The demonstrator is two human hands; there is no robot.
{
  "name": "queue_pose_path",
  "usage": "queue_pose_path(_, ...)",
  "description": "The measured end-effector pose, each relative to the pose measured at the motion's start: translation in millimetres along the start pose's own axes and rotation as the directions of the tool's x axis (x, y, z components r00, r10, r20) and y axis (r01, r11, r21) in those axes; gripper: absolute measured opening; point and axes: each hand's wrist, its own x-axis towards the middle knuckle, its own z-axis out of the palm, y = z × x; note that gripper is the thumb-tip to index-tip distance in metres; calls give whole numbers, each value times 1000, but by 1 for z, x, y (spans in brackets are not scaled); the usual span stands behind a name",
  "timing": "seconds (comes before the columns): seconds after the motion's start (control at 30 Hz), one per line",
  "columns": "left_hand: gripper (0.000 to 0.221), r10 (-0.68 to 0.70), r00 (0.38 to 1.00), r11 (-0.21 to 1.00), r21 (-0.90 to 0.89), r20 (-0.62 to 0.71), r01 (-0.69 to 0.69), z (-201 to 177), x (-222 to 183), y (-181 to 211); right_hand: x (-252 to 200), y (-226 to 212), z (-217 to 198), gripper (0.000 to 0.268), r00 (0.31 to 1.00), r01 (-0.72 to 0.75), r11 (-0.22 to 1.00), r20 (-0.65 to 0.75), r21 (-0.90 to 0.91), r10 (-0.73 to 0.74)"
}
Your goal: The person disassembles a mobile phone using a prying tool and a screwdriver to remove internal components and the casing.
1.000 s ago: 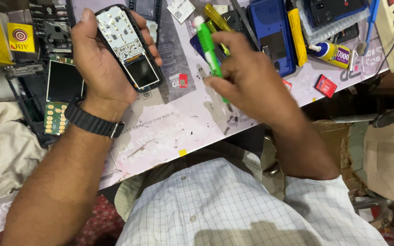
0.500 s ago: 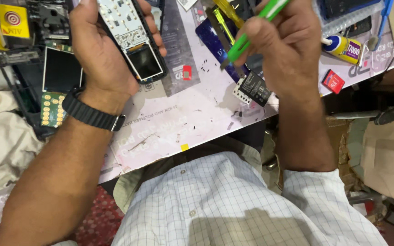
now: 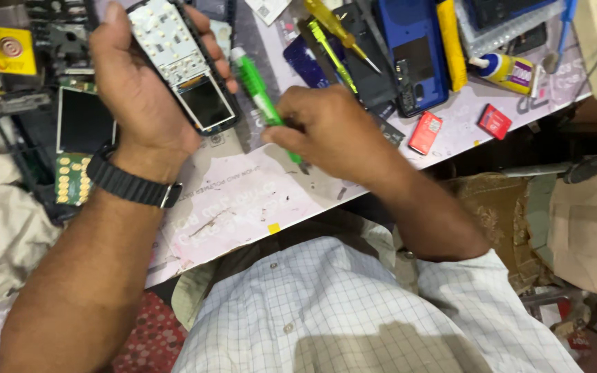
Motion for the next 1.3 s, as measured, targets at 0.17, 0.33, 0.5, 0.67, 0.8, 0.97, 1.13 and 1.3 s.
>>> queue_pose_path(0.17,64,-18,1000,1000,-15,-3,18,-1,-1,1,-3,2,-10,25,994,30,999,-103,-41,-34)
queue_pose_path(0.33,64,36,998,996,82,48,-40,-7,-4,-1,-26,12,-68,11,981,-12,998,-195,-54,1)
queue_pose_path(0.5,64,29,999,996,84,40,-32,-6,-4,-1,-51,19,-89,14,977,-117,977,-196,-177,82)
queue_pose_path(0.67,65,-8,1000,1000,25,2,8,-3,-1,-1,-60,34,-95,16,954,-133,979,-287,-155,84)
queue_pose_path(0.8,65,-28,999,1000,2,-32,29,3,0,1,-50,41,-95,13,942,-140,974,-326,-179,75)
queue_pose_path(0.97,66,-37,998,999,-1,-52,37,5,0,2,-31,32,-63,12,967,31,964,-236,-264,-96)
queue_pose_path(1.13,64,-13,1000,1000,20,-25,13,5,-1,0,-16,20,-42,10,972,-95,921,-235,-379,3)
queue_pose_path(1.3,64,13,1000,998,69,-13,-12,4,0,-1,-11,15,-41,11,970,-140,857,-242,-496,19)
